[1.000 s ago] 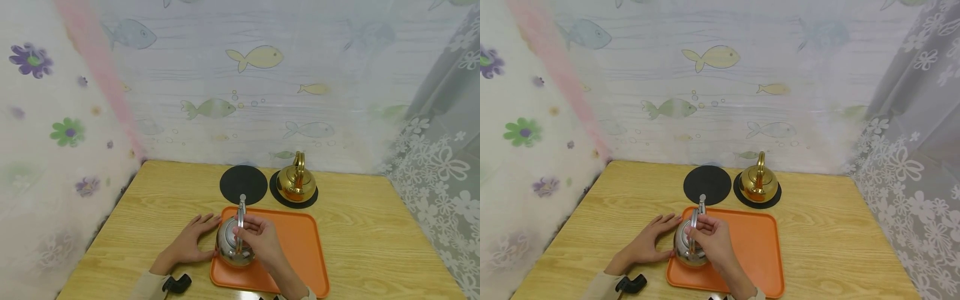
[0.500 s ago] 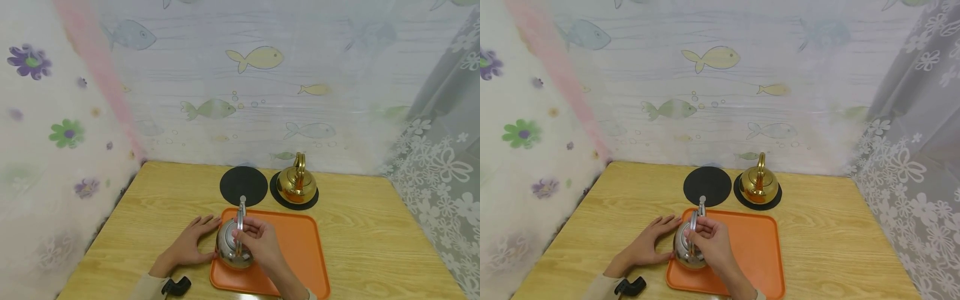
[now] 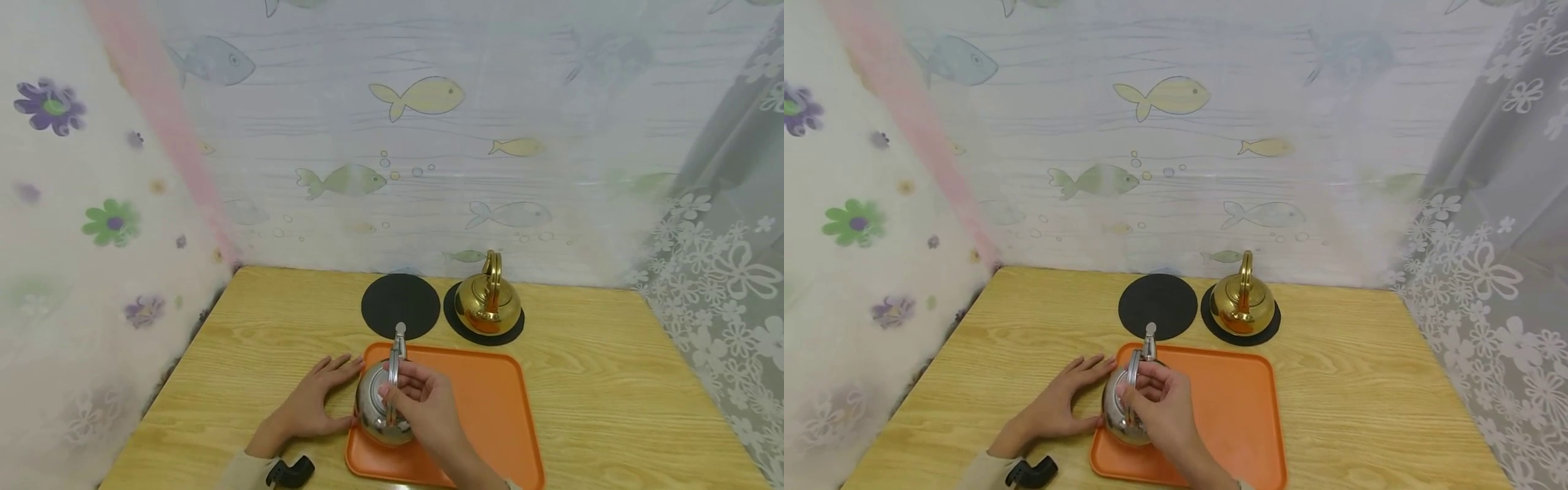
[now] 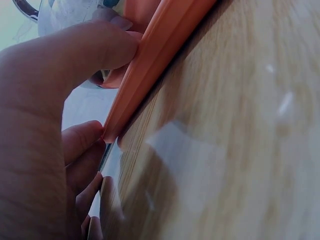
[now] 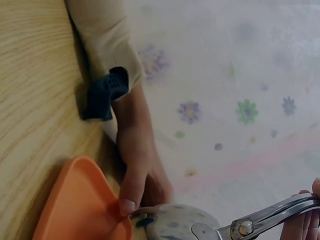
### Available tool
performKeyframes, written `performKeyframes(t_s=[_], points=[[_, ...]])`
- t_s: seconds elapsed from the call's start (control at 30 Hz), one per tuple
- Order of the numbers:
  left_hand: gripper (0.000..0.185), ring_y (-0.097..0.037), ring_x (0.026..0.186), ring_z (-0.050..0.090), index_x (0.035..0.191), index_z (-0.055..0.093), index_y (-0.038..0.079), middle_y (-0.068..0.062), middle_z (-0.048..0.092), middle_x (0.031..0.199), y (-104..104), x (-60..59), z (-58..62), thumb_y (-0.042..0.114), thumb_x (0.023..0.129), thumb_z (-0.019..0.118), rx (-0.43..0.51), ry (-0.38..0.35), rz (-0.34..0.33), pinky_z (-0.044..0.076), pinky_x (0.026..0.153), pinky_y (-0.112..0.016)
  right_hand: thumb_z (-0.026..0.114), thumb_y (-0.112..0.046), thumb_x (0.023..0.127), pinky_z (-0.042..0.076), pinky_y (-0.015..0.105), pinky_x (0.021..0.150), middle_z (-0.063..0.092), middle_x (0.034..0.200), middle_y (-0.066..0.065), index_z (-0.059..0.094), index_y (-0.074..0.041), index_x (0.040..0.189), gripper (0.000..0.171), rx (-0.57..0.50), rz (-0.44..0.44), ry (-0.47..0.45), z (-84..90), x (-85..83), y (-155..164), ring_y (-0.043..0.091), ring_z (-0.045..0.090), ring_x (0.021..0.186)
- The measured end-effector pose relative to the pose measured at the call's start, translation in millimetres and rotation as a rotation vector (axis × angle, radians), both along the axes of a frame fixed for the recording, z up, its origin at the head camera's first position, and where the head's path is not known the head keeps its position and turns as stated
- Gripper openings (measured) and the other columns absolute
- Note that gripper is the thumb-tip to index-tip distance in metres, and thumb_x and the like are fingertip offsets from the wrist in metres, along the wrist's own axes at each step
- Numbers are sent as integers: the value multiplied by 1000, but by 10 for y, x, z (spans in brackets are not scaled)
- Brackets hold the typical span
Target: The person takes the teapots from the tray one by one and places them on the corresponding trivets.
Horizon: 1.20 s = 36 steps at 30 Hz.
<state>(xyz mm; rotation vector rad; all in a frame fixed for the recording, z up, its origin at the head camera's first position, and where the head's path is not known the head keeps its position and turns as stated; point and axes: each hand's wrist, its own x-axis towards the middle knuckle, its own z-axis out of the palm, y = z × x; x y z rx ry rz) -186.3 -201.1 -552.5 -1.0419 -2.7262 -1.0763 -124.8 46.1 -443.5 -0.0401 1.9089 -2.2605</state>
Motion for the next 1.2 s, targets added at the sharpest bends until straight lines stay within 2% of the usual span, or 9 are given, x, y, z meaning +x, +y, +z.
performKeyframes(t_s=[0.23,0.47,0.7,0.97,1.07,1.2], points=[[81,-35,146,42,153,50,20,2,50,155,4,-3,-31,56,84,75,5,29,-7,26,116,-67,79,-5,86,57,18,70,70,90,10,70,7,119,36,83,1,65,-6,114,-46,10,67,76],[83,-34,147,41,154,49,22,2,49,156,-4,-12,-51,53,82,78,-1,23,-11,25,117,-67,79,-4,85,57,19,74,71,90,11,70,8,118,36,87,9,74,-7,178,-76,8,67,77],[82,-35,146,41,154,49,22,3,49,156,-1,-18,-53,48,82,78,-1,22,-8,25,118,-67,79,-4,85,56,19,71,70,87,11,72,7,115,33,104,5,127,0,151,-49,8,67,75],[88,-34,146,42,155,47,21,6,50,155,9,-25,-46,39,76,82,-9,61,-10,24,119,-65,81,-5,84,59,22,71,69,86,12,74,3,113,31,145,-38,170,58,95,-18,11,66,75],[87,-34,146,42,155,46,23,8,51,154,2,-19,-41,41,78,82,-11,66,-5,25,119,-65,81,-5,84,59,23,71,70,86,13,74,3,113,31,150,-36,184,74,61,-17,11,67,75],[86,-33,146,42,155,45,24,7,50,154,-5,-10,-39,55,82,78,-21,68,2,25,118,-66,80,-5,85,58,22,70,69,86,13,73,5,112,30,150,-33,202,75,7,-7,11,67,74]])
